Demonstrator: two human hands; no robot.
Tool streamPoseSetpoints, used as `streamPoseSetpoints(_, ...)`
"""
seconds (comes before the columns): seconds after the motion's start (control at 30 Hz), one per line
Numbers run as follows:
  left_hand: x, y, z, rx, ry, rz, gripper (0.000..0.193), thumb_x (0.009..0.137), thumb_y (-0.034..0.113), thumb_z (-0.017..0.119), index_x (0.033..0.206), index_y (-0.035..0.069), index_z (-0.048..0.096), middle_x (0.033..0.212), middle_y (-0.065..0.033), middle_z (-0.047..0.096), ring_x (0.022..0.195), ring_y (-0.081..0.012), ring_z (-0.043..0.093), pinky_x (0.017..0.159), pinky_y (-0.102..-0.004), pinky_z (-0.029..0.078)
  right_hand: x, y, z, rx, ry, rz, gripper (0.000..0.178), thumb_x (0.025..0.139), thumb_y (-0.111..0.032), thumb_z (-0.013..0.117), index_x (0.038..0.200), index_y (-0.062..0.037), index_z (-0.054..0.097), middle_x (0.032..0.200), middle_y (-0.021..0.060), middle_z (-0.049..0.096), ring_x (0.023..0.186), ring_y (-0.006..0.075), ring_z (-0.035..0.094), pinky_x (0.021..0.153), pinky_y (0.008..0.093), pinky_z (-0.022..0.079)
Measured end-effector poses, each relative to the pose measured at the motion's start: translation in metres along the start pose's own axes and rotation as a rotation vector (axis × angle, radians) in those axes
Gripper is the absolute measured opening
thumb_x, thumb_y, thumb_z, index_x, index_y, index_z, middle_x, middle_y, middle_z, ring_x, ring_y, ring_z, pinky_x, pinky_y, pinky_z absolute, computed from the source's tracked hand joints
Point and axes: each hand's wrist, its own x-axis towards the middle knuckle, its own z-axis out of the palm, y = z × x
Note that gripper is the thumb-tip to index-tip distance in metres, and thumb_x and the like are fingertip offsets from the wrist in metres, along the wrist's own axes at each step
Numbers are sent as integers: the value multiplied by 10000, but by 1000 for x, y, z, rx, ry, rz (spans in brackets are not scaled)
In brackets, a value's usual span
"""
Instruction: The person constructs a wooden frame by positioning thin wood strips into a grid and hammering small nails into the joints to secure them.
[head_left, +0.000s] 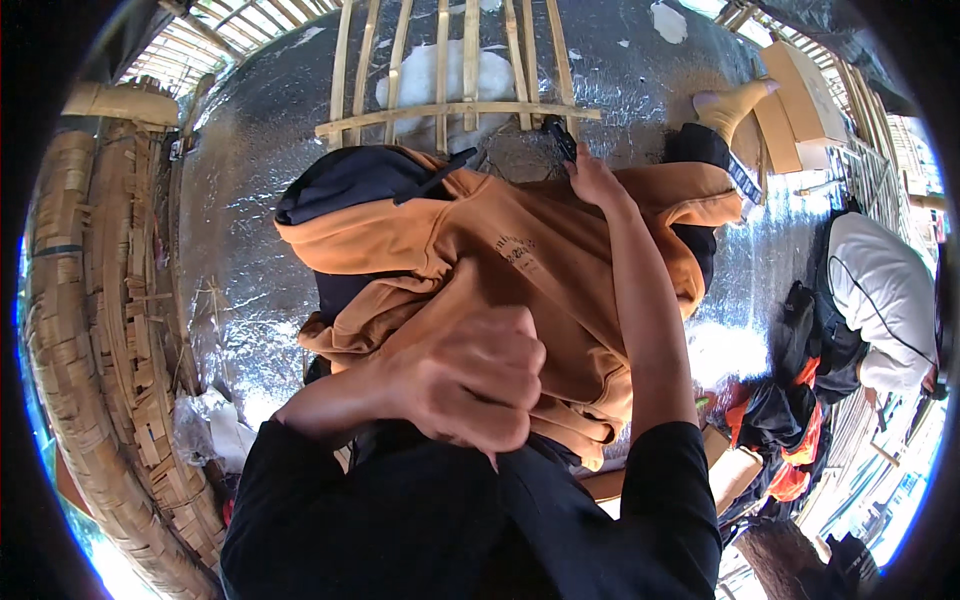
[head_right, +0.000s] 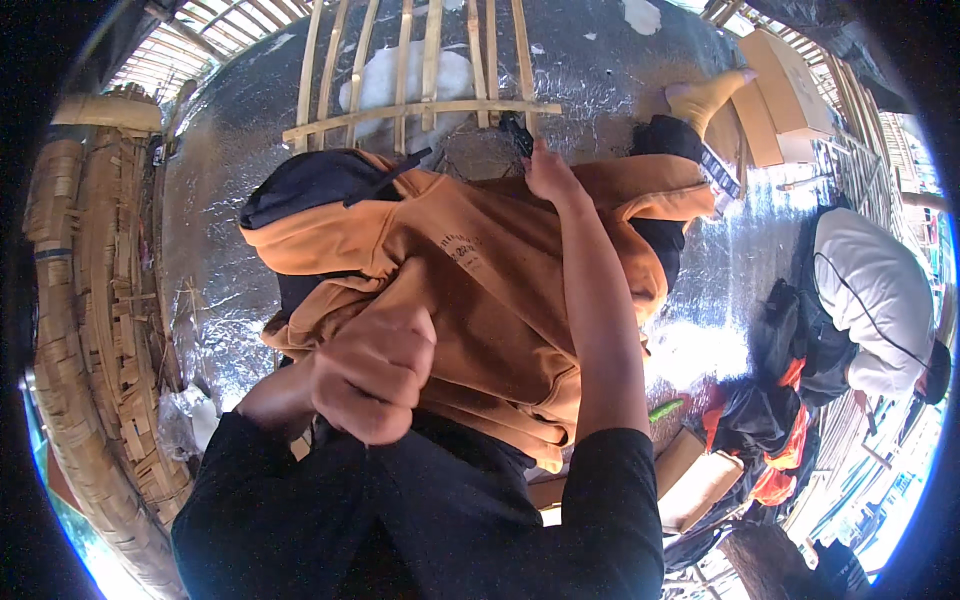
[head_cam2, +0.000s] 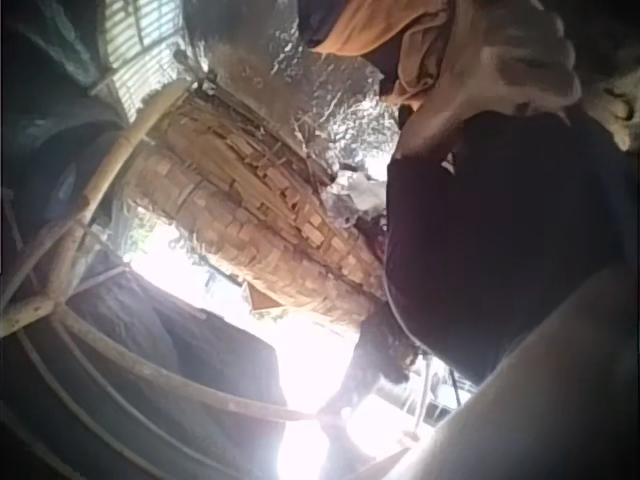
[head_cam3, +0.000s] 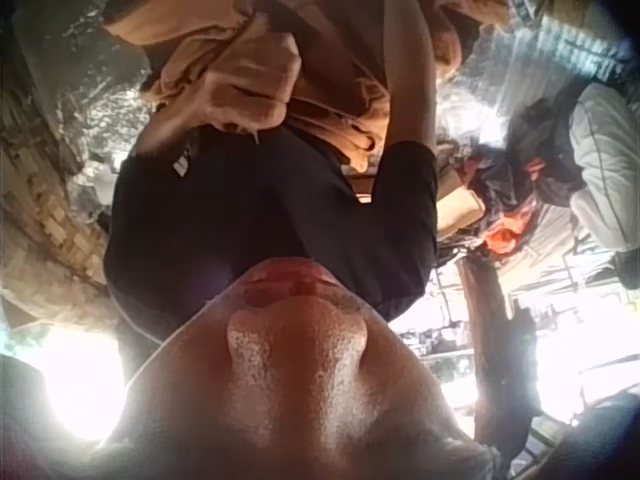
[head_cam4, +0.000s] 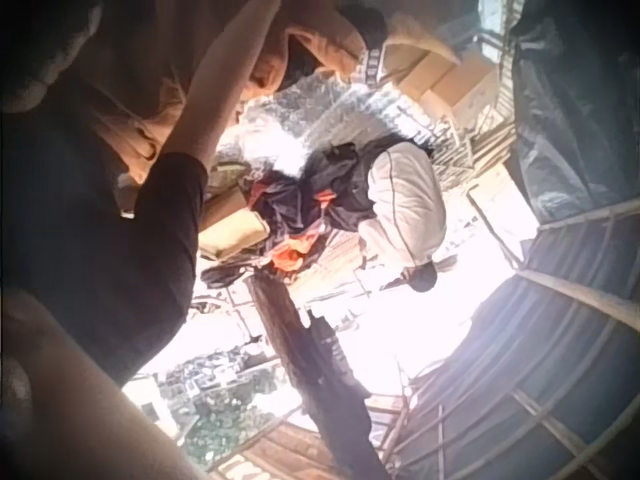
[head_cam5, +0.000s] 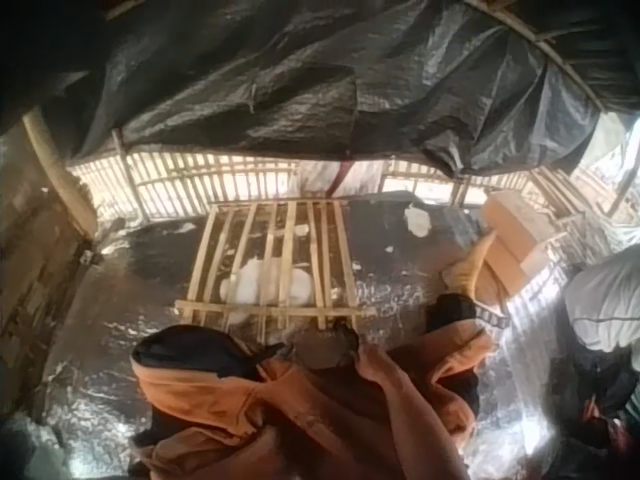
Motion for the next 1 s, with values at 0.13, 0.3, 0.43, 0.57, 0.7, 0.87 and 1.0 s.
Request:
streamPoseSetpoints(0.13, 13, 8, -13, 16, -9, -54, 440, 912, 431, 638, 661, 96, 501, 684, -17, 444, 601, -196, 462, 598, -347, 353, -6, -6, 8, -8, 25, -48, 533, 1023, -279, 490, 1415, 41, 323, 1142, 422, 589, 1125, 555, 566, 959, 579, 469)
streamPoseSetpoints(0.3, 46, -27, 3, -207, 191, 268, 441, 882, 430, 698, 680, 76, 531, 656, -29, 467, 561, -218, 487, 581, -372, 375, 6, 0, 12, -75, 46, -91, 507, 1015, -237, 476, 1407, 58, 347, 1130, 376, 621, 1131, 529, 581, 953, 582, 475)
streamPoseSetpoints(0.43, 72, 3, 39, -640, 212, 47, 443, 928, 393, 660, 672, 63, 512, 636, -34, 450, 537, -202, 452, 541, -363, 351, 1, 18, 2, -95, 119, -63, 516, 1018, -263, 488, 1406, 54, 362, 1171, 353, 627, 1136, 523, 587, 960, 578, 480)
streamPoseSetpoints(0.57, 75, 38, 60, -1302, 449, -251, 453, 973, 357, 622, 665, 51, 493, 615, -39, 434, 512, -187, 418, 502, -353, 327, -11, 7, 9, 18, -11, 7, 507, 1026, -265, 475, 1406, 55, 372, 1169, 365, 621, 1123, 525, 593, 952, 576, 493)
streamPoseSetpoints(0.7, 88, 66, 66, -1690, 633, -265, 471, 1019, 321, 584, 658, 38, 474, 594, -45, 418, 488, -172, 384, 463, -343, 304, 9, -5, 2, -42, 98, -72, 460, 1017, -242, 509, 1346, 59, 393, 1115, 395, 614, 1113, 537, 581, 959, 568, 470)
streamPoseSetpoints(0.87, 78, 56, 80, -1677, 607, -270, 503, 1051, 346, 532, 657, 46, 443, 599, -48, 407, 490, -164, 344, 468, -342, 283, -3, 5, 1, -16, 65, -31, 473, 1009, -255, 524, 1339, 60, 399, 1160, 395, 595, 1097, 544, 583, 959, 576, 468)
streamPoseSetpoints(1.0, 68, 48, 68, -1585, 519, -372, 510, 1063, 372, 486, 666, 59, 418, 606, -57, 388, 508, -176, 341, 497, -353, 287, 1, -4, -1, -22, 55, -47, 499, 1012, -263, 519, 1357, 59, 358, 1132, 390, 610, 1085, 550, 586, 946, 579, 477)
